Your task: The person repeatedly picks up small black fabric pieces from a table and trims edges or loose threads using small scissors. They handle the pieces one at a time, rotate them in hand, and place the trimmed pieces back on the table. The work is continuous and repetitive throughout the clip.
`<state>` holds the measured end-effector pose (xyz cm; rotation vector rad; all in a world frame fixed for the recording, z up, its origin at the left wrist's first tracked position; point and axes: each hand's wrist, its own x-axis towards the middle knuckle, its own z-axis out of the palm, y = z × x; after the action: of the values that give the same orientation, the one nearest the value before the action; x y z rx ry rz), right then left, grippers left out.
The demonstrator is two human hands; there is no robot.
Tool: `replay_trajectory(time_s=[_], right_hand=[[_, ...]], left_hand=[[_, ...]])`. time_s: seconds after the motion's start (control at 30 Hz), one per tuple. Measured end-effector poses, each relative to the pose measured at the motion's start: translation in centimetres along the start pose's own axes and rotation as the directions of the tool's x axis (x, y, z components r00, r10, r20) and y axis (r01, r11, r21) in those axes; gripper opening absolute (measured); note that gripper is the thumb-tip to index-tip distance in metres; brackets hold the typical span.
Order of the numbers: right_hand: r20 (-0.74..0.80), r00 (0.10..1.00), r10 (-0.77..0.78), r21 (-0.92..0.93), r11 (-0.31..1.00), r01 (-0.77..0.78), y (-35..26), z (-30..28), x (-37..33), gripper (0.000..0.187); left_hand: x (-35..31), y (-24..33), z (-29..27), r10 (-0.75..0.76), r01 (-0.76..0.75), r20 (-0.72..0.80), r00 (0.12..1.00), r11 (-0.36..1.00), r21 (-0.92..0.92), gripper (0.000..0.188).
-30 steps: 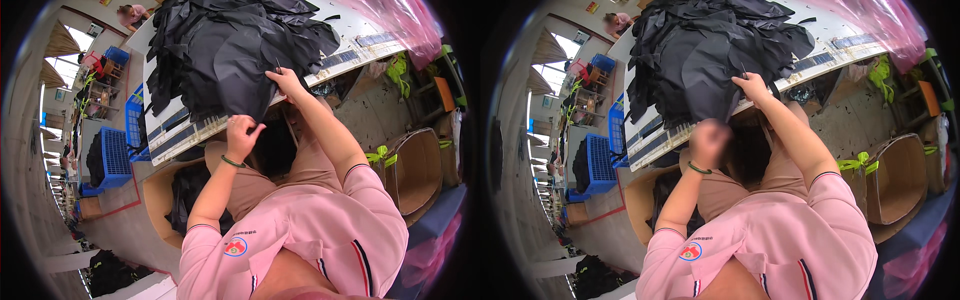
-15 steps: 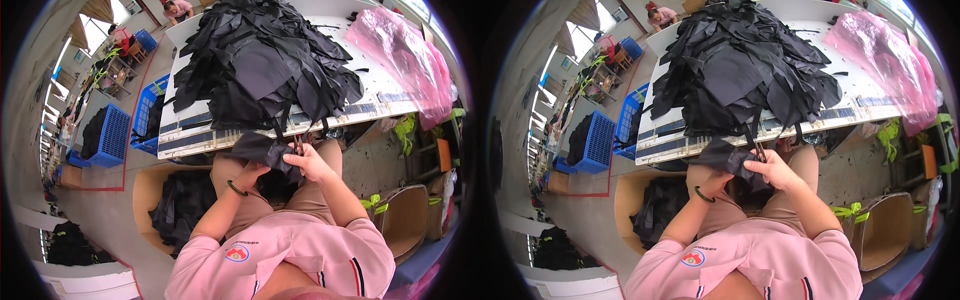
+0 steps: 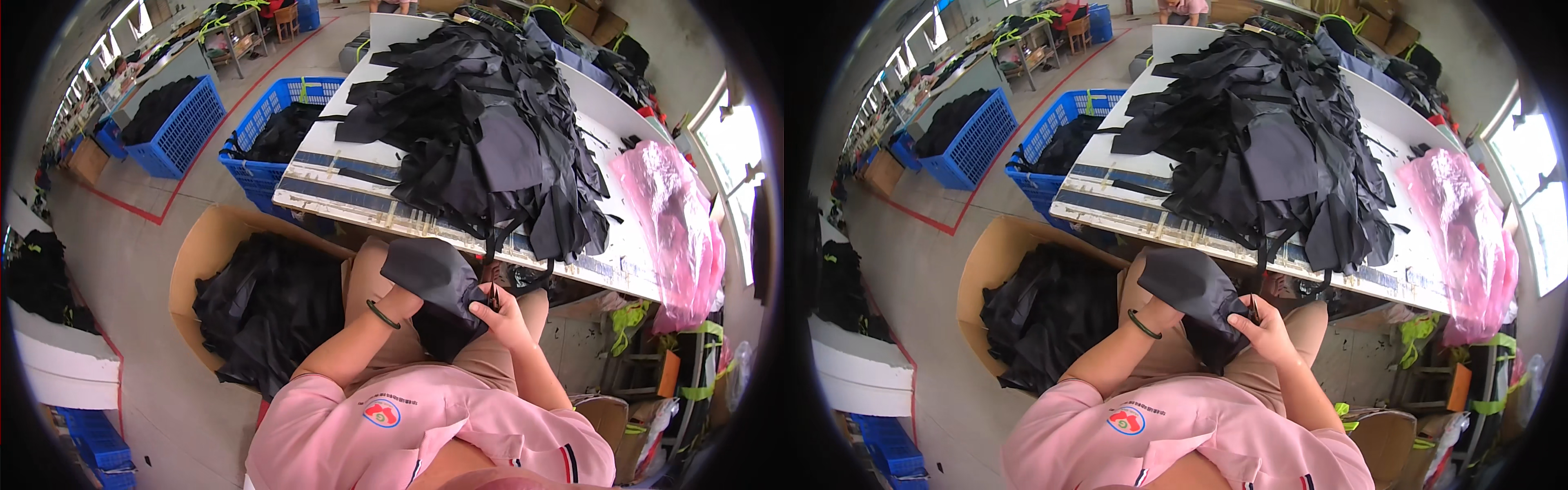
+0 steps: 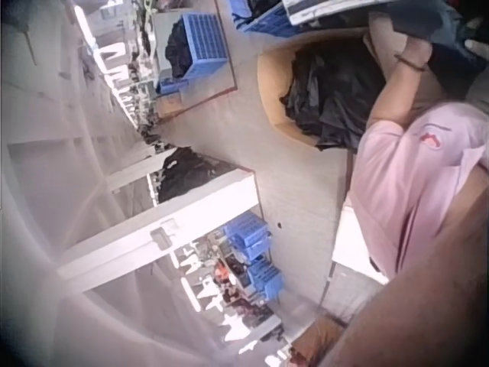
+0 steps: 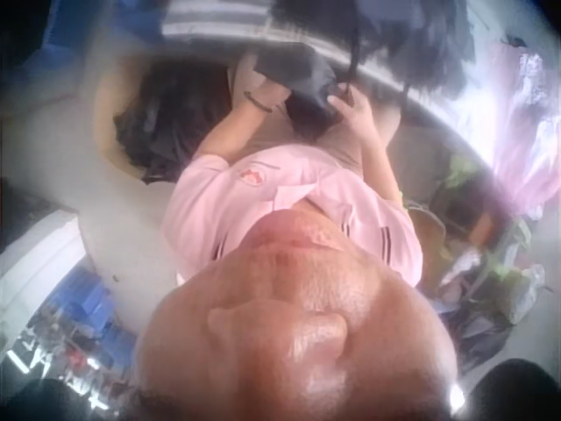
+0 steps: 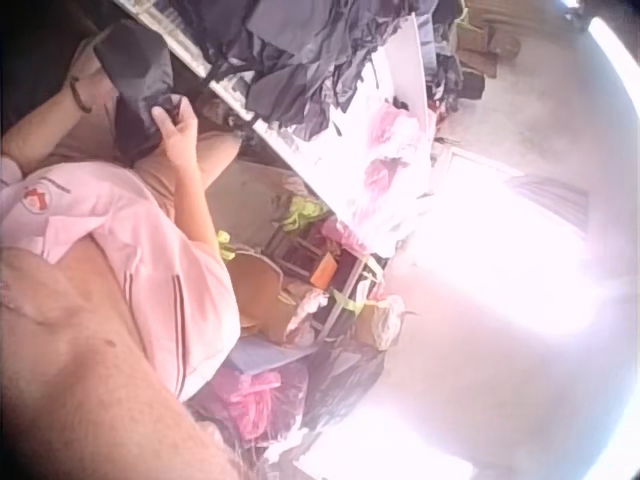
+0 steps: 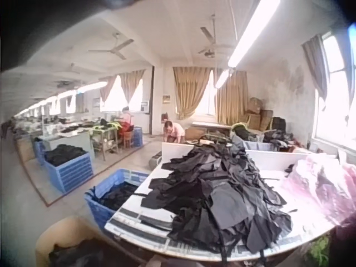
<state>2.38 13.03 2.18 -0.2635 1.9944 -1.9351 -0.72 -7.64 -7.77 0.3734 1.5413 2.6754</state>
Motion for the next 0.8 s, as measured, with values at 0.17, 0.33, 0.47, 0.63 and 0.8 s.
replay_trajectory(time_s=[0.17, 0.33, 0.47, 0.63, 0.8], right_hand=[[-0.113, 0.992, -0.062, -0.175, 0.984, 0.042, 0.2, 1.9, 1.4, 0.022], [-0.159, 0.98, 0.118, 0.01, 0.993, -0.118, 2.5, 1.4, 2.7, 0.008], [-0.226, 0.917, 0.329, 0.089, 0.944, -0.317, 2.4, 1.3, 3.1, 0.015], [-0.272, 0.882, 0.385, 0.156, 0.922, -0.354, 3.2, 1.3, 2.6, 0.013], [-0.178, 0.909, 0.377, 0.136, 0.924, -0.357, 3.2, 0.3, 1.9, 0.011]], left_hand=[[-1.2, 2.0, 0.7, -0.341, 0.263, -0.024, 0.94, 0.764, -0.589, 0.034], [-2.9, 0.3, -0.8, -0.525, 0.38, 0.057, 0.849, 0.532, -0.757, 0.032], [-4.4, -0.2, -1.4, -0.662, 0.412, 0.064, 0.747, 0.385, -0.826, 0.034], [-6.0, 2.5, 0.1, -0.588, 0.483, 0.2, 0.784, 0.375, -0.791, 0.041], [-6.3, 1.9, 0.6, -0.517, 0.521, 0.187, 0.835, 0.638, -0.567, 0.036]])
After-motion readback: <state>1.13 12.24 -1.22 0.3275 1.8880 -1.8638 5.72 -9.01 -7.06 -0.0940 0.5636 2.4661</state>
